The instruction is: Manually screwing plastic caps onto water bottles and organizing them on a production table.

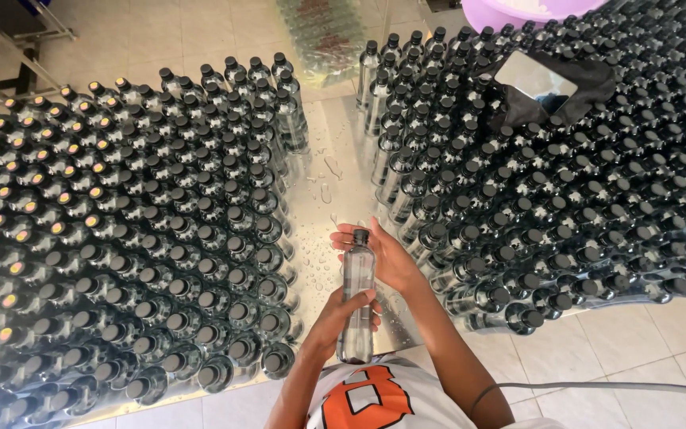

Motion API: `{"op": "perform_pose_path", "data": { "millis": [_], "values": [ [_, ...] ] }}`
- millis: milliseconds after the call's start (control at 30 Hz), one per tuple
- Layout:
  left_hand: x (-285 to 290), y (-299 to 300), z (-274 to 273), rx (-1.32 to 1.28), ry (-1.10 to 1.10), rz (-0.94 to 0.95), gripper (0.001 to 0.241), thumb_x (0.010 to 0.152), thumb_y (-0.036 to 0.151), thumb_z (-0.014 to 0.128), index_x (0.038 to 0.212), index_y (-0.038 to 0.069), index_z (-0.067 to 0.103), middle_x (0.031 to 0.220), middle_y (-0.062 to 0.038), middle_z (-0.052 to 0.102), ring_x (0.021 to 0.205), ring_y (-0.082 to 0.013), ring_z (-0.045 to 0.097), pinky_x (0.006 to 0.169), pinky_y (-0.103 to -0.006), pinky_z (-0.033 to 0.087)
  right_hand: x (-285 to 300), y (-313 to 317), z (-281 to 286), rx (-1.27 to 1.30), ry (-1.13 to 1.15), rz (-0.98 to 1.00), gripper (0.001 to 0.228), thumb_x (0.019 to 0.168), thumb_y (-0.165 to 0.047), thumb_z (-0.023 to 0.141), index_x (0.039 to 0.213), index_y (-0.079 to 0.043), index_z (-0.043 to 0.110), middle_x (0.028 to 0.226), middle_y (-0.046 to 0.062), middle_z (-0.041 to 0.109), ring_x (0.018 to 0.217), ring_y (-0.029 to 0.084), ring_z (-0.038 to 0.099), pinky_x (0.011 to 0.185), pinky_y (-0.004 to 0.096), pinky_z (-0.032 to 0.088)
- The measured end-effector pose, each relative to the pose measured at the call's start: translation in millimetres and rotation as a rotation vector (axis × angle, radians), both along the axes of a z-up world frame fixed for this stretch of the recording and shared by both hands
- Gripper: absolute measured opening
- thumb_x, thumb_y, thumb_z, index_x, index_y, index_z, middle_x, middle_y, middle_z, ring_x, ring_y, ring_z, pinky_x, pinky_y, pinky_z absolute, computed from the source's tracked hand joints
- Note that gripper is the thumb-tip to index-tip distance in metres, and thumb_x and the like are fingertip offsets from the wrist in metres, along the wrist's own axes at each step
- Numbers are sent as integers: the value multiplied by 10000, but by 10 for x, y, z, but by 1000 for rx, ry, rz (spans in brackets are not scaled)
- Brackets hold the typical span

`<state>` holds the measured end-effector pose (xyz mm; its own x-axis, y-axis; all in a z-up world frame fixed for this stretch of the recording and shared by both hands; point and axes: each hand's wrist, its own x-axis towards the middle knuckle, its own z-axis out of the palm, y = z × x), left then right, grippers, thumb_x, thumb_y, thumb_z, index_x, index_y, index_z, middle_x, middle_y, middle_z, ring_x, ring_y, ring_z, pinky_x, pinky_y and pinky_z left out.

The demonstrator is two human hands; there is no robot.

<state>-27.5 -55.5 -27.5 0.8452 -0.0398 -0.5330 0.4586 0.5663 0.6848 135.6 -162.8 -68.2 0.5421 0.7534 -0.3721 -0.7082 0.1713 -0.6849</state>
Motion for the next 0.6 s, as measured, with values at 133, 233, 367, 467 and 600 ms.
{"op": "perform_pose_path", "data": {
  "millis": [133,233,367,467,600],
  "values": [
    [-10,4,-127,-149,-58,-47,415,991,266,740,1301,23,609,911,-154,754,706,-247,719,682,-384,626,43,-2,-197,283,81,42,739,1104,-496,494,1588,63,500,1557,266,600,1441,370,590,1177,536,508],
    [-21,0,-74,-165,-53,-58,427,1005,261,720,1331,10,606,920,-159,752,717,-249,719,691,-387,628,45,-33,-303,312,125,11,555,1118,-421,555,1443,24,624,1485,247,661,1400,357,634,1165,528,525],
    [16,-42,149,39,18,-50,312,978,221,755,1196,40,625,878,-161,717,695,-252,679,687,-378,588,98,-88,-462,323,172,20,375,1097,-384,648,1243,-42,699,1354,190,721,1233,289,727,1107,460,578],
    [43,-71,7,158,44,-37,344,940,248,779,1169,24,655,875,-172,744,667,-259,691,656,-391,604,48,-100,-340,242,163,5,335,1061,-375,701,1197,-69,693,1244,111,718,1182,224,722,1074,400,588],
    [56,-75,-48,232,81,-59,406,925,291,798,1203,37,644,901,-168,757,675,-255,708,640,-381,592,27,-106,-344,140,98,-42,349,1016,-390,746,1166,-77,704,1190,111,729,1105,231,723,1008,398,601]
  ]
}}
